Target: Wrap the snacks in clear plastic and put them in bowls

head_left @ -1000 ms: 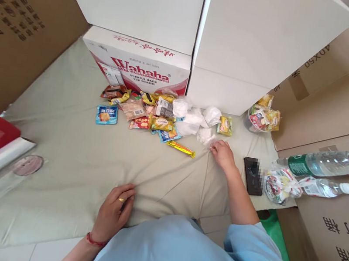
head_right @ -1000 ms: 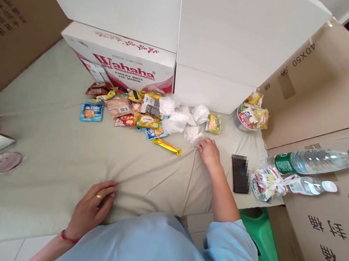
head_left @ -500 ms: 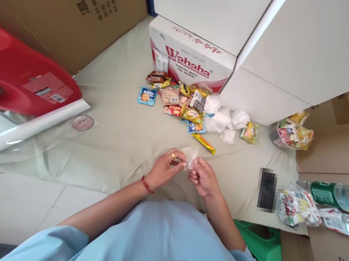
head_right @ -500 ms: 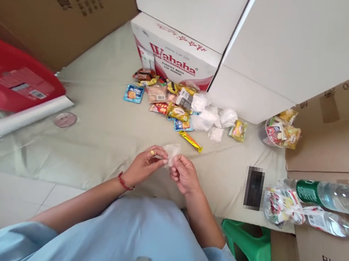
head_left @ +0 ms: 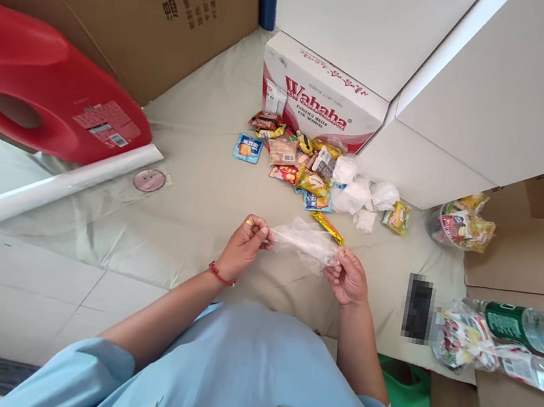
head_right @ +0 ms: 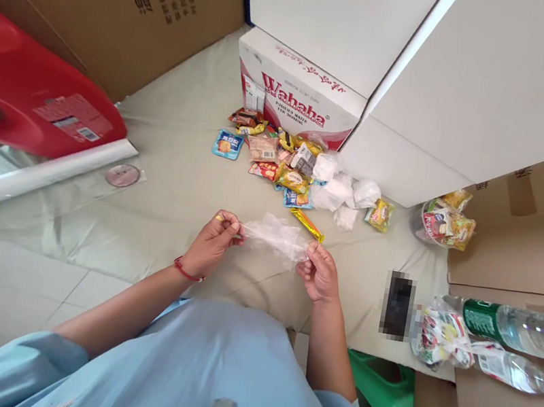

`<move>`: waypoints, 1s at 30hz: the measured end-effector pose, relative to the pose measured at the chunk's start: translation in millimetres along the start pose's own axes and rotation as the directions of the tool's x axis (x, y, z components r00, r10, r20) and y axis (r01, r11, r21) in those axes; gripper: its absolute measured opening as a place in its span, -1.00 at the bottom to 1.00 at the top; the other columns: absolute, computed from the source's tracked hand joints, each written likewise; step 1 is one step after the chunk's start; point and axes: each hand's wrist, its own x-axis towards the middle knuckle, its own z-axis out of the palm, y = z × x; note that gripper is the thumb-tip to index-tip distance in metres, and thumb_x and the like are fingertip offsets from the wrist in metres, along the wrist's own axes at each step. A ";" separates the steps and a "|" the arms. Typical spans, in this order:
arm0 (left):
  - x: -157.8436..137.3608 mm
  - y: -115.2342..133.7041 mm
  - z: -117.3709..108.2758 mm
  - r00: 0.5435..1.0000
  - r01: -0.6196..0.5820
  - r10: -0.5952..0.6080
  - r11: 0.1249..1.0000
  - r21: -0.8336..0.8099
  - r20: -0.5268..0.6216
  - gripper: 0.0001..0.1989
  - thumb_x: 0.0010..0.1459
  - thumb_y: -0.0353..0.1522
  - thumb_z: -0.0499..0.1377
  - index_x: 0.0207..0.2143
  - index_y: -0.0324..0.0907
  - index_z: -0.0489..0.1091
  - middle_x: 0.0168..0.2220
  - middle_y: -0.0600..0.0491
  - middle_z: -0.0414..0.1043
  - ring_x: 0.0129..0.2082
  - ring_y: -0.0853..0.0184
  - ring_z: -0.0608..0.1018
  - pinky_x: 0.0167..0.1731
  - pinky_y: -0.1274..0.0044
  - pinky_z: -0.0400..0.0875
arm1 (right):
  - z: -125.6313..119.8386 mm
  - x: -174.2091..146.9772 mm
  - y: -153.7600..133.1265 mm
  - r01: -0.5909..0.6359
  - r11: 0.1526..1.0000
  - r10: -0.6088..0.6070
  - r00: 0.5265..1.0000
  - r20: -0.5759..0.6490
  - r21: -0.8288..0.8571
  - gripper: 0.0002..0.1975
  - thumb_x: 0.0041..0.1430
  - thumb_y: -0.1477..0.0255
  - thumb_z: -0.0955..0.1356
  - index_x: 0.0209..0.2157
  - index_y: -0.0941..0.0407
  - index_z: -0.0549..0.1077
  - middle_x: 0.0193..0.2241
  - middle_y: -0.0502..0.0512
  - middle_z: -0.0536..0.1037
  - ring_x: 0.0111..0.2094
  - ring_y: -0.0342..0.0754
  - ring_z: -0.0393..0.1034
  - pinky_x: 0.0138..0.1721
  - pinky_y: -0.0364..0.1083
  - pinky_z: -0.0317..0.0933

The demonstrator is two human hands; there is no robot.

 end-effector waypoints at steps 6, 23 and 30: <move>-4.6 3.9 -2.5 0.999 -0.049 0.048 0.998 0.049 0.020 -0.57 0.22 0.03 0.26 -0.27 -0.10 0.23 -0.45 0.18 0.42 -0.47 0.43 0.47 -0.40 0.54 0.39 | -13.7 7.2 2.7 0.330 0.630 -0.524 0.849 -0.072 -0.703 -0.62 0.28 0.02 0.35 -0.14 0.05 0.47 -0.23 0.11 0.50 -0.25 -0.02 0.40 -0.25 -0.04 0.38; 13.5 45.7 -60.5 0.964 -0.072 0.086 0.995 0.062 -0.254 -0.61 0.13 -0.10 0.34 -0.28 -0.07 0.20 -0.48 0.20 0.28 -0.49 0.42 0.36 -0.48 0.55 0.28 | 0.7 3.5 -1.8 0.101 0.881 -0.022 0.984 0.175 -0.463 -0.66 0.15 0.06 0.47 -0.34 0.06 0.52 -0.57 -0.06 0.46 -0.53 -0.10 0.37 -0.48 -0.11 0.32; -2.0 25.5 -43.1 0.879 -0.095 0.213 0.955 0.282 -0.427 -0.66 0.10 -0.22 0.38 -0.24 -0.12 0.30 -0.38 0.17 0.33 -0.39 0.41 0.39 -0.40 0.55 0.30 | 23.4 -9.0 23.6 0.315 0.590 -0.433 0.901 0.037 -0.743 -0.81 0.30 0.22 0.39 -0.23 -0.02 0.61 -0.37 0.06 0.50 -0.39 -0.05 0.39 -0.30 -0.06 0.34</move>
